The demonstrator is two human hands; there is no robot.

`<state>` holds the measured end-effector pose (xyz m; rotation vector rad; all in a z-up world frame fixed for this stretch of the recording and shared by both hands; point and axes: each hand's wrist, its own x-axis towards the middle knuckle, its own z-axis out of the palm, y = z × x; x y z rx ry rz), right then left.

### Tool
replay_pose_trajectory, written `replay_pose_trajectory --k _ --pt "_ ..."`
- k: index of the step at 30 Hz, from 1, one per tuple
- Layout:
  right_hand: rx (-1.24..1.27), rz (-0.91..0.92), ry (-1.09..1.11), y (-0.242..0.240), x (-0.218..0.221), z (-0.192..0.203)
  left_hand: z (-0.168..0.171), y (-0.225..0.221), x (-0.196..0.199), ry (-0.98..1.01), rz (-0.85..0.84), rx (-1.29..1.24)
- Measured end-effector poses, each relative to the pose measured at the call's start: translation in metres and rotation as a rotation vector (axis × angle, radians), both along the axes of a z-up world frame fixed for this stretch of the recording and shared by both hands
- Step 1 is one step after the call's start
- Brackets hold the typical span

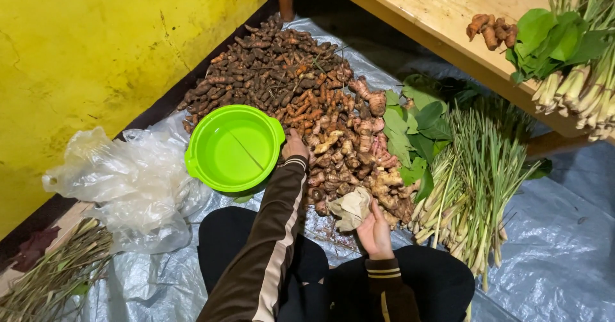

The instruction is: The person sits on a tarp and cleans root vegetables, likely turmeric, using a cloth. They wipe each root individually and place the cleaned items on a nearby wooden table. The process is repeated for multiple roots throughout the clip.

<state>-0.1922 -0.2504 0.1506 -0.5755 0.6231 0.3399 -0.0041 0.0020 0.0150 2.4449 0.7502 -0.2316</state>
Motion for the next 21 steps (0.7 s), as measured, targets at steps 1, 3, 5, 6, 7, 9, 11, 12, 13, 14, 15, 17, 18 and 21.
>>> replay_pose_trajectory --k 1,3,5,6,7,9,11,12,13,14,15,17,18,21 --pt "0.000 -0.001 -0.002 0.003 0.000 0.005 0.008 -0.001 -0.003 -0.002 -0.001 0.000" --pt "-0.006 -0.002 0.009 0.007 -0.002 0.017 0.023 -0.005 -0.010 -0.063 0.003 0.034" --pt "0.016 -0.027 0.004 0.001 -0.001 -0.006 -0.001 -0.002 -0.007 -0.150 0.042 0.027" --pt "0.039 -0.050 0.000 -0.002 0.000 -0.017 -0.012 -0.001 -0.006 -0.234 0.083 0.022" --pt "0.040 -0.051 0.003 -0.006 0.002 -0.030 -0.003 -0.005 -0.008 -0.232 0.082 0.023" --pt "0.014 -0.102 -0.049 -0.010 0.005 -0.056 0.014 -0.009 -0.013 -0.326 0.152 -0.119" --pt "-0.027 -0.105 -0.071 -0.008 0.009 -0.059 0.054 -0.028 -0.048 -0.429 0.152 -0.232" --pt "-0.072 -0.106 -0.095 -0.006 0.011 -0.060 0.075 -0.038 -0.064 -0.533 0.154 -0.349" --pt "-0.070 -0.111 -0.096 0.001 0.012 -0.044 0.085 -0.047 -0.081 -0.533 0.149 -0.348" --pt "-0.126 -0.139 -0.156 0.009 0.013 -0.028 0.095 -0.055 -0.098 -0.576 0.096 -0.425" --pt "-0.184 -0.171 -0.211 0.016 0.009 -0.013 0.104 -0.065 -0.119 -0.612 0.041 -0.504" --pt "-0.290 -0.167 -0.253 0.024 0.010 -0.005 0.110 -0.080 -0.149 -0.606 0.003 -0.542" --pt "-0.397 -0.153 -0.300 0.028 0.011 -0.001 0.113 -0.087 -0.164 -0.607 -0.026 -0.579" --pt "-0.616 -0.116 -0.523 0.040 0.004 0.032 0.111 -0.103 -0.200 -0.483 -0.077 -0.603"
